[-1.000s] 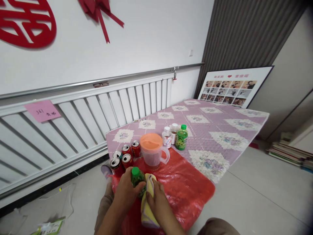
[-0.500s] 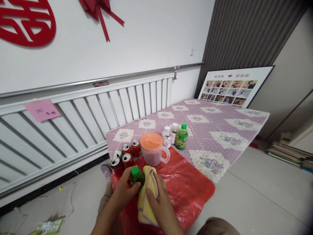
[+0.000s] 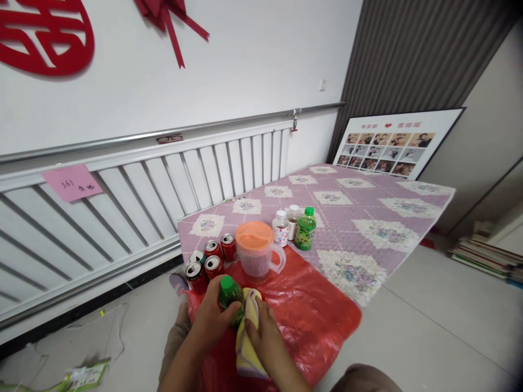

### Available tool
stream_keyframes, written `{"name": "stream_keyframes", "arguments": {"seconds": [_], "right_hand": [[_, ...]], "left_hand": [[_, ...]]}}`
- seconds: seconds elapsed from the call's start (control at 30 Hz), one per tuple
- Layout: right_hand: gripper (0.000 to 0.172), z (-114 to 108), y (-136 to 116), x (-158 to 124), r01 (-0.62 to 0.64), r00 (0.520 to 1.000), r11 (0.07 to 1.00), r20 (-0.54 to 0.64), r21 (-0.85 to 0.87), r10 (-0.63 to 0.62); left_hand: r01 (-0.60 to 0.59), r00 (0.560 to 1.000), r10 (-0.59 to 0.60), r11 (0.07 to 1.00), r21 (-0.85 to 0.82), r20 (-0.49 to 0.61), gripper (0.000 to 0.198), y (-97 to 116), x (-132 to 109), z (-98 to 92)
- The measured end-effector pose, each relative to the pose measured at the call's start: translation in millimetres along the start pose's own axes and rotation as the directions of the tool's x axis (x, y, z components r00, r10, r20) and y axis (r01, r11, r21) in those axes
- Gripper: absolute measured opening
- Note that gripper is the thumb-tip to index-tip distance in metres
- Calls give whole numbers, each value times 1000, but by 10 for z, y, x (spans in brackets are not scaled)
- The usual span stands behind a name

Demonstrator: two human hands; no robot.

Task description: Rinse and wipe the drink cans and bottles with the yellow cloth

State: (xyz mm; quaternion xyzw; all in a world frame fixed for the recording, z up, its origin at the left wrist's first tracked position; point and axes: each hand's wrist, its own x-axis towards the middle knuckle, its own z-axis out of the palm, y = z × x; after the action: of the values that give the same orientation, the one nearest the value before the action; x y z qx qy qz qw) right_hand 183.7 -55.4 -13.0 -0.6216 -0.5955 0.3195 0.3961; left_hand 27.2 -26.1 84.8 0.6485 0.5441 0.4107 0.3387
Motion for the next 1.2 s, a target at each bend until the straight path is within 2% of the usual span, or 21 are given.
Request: {"name": "stream_keyframes", "arguments": {"seconds": [0.1, 0.2, 0.37, 0.43, 0.53, 0.67, 0.8, 0.87, 0.97, 1.1, 1.2], "right_hand": [[58, -21, -28, -18, 1, 1000, 1000, -21, 23, -1], [57, -87, -178, -51, 44, 997, 997, -59, 65, -40], [57, -260, -584, -104, 148, 983, 983, -130, 108, -133], [57, -284, -651, -98, 195, 974, 974, -142, 115, -178], [56, -222, -549, -64, 163, 982, 981, -118, 106, -150], [57, -60, -238, -39, 47, 999, 997, -4, 55, -47], [59, 16, -96, -50, 4, 1000, 1000, 20, 26, -5], [57, -7, -135, -61, 2, 1000, 999, -9, 46, -1], [58, -113, -311, -90, 38, 998, 995, -57, 94, -32], [60, -267, -604, -118, 157, 983, 979, -113, 134, -142], [60, -262, -649, -92, 202, 974, 971, -126, 129, -186]], "left_hand": [[28, 997, -17, 988, -150, 79, 62, -50, -8, -22], [42, 995, -22, 977, -210, 97, 57, -82, -12, -43], [50, 997, -40, 987, -154, 70, 47, -64, -9, -33], [40, 999, -38, 993, -108, 25, 43, -35, -1, -19], [-6, 998, 6, 1000, 5, -66, 39, 9, 15, -7], [-25, 992, 45, 988, 155, -120, 34, 36, 19, -3], [25, 991, -5, 989, 144, -137, 44, 30, 1, 27], [63, 992, -53, 994, 86, -112, 53, 25, -10, 46], [77, 997, -77, 997, -16, -17, 59, 20, -25, 47], [74, 995, -65, 990, -119, 71, 53, 9, -28, 2], [77, 995, -68, 989, -123, 77, 44, 0, -19, -15]]}}
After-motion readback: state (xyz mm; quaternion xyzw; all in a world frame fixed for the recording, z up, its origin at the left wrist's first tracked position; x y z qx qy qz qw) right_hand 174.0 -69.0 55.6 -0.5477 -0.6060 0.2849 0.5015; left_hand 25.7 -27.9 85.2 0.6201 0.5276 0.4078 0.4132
